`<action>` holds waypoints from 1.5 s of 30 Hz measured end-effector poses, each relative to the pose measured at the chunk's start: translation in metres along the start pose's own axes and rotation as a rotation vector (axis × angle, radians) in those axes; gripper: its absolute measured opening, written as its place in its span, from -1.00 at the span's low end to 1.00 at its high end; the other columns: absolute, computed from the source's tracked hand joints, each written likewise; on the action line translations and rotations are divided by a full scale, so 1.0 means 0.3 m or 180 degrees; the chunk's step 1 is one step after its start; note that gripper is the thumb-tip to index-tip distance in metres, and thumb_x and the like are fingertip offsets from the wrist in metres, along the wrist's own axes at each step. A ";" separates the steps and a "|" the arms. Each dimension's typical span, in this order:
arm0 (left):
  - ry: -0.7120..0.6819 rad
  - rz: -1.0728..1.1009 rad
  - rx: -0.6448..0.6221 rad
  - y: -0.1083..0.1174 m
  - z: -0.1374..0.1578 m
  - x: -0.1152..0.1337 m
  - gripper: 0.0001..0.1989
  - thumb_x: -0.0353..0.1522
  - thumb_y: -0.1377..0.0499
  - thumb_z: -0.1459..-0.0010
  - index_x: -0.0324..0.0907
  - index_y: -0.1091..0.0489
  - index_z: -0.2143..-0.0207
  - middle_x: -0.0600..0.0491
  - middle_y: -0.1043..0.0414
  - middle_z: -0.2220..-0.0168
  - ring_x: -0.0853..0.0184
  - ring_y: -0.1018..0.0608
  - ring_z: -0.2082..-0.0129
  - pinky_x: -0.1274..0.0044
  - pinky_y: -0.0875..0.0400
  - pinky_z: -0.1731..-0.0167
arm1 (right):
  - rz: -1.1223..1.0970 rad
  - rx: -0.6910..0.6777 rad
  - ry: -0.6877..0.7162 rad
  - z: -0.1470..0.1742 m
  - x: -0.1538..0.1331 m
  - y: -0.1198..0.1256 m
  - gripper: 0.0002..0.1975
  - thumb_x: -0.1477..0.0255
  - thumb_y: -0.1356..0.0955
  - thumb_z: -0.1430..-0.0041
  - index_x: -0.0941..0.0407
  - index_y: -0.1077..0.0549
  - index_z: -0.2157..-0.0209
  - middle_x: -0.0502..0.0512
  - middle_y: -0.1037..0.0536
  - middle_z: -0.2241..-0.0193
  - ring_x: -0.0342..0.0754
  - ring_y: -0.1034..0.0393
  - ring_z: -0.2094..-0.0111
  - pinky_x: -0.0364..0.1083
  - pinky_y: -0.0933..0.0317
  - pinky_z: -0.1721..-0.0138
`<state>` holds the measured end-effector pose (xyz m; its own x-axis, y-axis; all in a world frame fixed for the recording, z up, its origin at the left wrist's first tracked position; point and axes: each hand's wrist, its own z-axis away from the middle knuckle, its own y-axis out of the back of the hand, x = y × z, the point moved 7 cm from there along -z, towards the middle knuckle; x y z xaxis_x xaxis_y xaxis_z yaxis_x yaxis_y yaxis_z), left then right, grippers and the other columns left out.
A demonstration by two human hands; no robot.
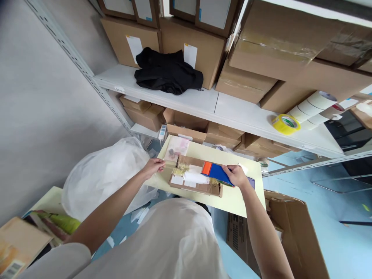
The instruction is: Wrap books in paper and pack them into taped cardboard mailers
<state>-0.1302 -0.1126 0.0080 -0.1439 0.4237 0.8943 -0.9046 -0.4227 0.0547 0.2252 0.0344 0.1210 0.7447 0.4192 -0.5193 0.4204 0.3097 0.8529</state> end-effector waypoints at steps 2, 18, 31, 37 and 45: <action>0.0073 -0.0169 0.0054 0.004 -0.020 -0.042 -0.68 -0.16 -0.30 0.15 -0.26 -0.39 0.53 0.04 -0.46 0.54 0.43 -0.47 0.54 0.57 -0.42 0.49 | 0.0162 -0.0027 0.0028 -0.008 -0.007 -0.014 -0.39 -0.11 -0.12 -0.11 0.09 -0.10 0.74 -0.07 -0.12 0.75 -0.19 0.00 0.65 -0.15 -0.02 0.55; -0.0440 -0.1924 0.0413 -0.140 -0.046 -0.169 -0.53 -0.23 -0.15 -0.09 -0.24 -0.35 -0.03 -0.19 -0.49 0.06 0.08 -0.50 0.01 0.32 -0.36 0.06 | 0.0178 0.0090 -0.0053 0.012 -0.006 -0.070 -0.40 -0.10 -0.08 -0.13 0.08 -0.10 0.72 -0.04 -0.19 0.75 -0.17 -0.06 0.66 -0.14 0.02 0.55; -0.2770 -0.4268 -0.1742 -0.462 0.075 0.157 0.36 0.13 -0.29 0.44 -0.27 0.24 -0.32 -0.32 0.42 -0.34 -0.16 0.28 -0.31 0.04 0.41 -0.19 | 0.0123 -0.0142 0.0036 0.010 0.004 -0.062 -0.43 -0.03 -0.08 -0.18 0.08 -0.12 0.71 -0.01 -0.29 0.72 -0.16 -0.12 0.65 -0.14 -0.03 0.54; -0.2642 -0.4548 -0.1790 -0.516 0.049 0.126 0.36 0.09 -0.30 0.44 -0.24 0.28 -0.32 -0.33 0.21 -0.32 -0.15 0.10 -0.29 0.04 0.43 -0.17 | 0.0242 -0.0334 0.0065 0.009 -0.022 -0.048 -0.46 0.05 -0.07 -0.23 0.08 -0.25 0.66 0.06 -0.43 0.65 -0.11 -0.29 0.59 -0.15 -0.07 0.49; -0.2502 -0.4500 -0.1694 -0.509 0.065 0.136 0.35 0.07 -0.32 0.49 -0.23 0.19 -0.31 -0.30 0.08 -0.28 -0.16 0.02 -0.26 0.12 0.35 -0.19 | 0.0574 -0.0598 0.0157 0.034 0.148 0.075 -0.44 0.02 -0.08 -0.22 0.08 -0.27 0.68 0.10 -0.46 0.63 -0.09 -0.31 0.56 -0.14 -0.09 0.43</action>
<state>0.0101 -0.0464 0.0448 0.9012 -0.3319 0.2786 -0.1913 0.2723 0.9430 0.2731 0.0515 0.1176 0.7708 0.5217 -0.3657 0.1761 0.3773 0.9092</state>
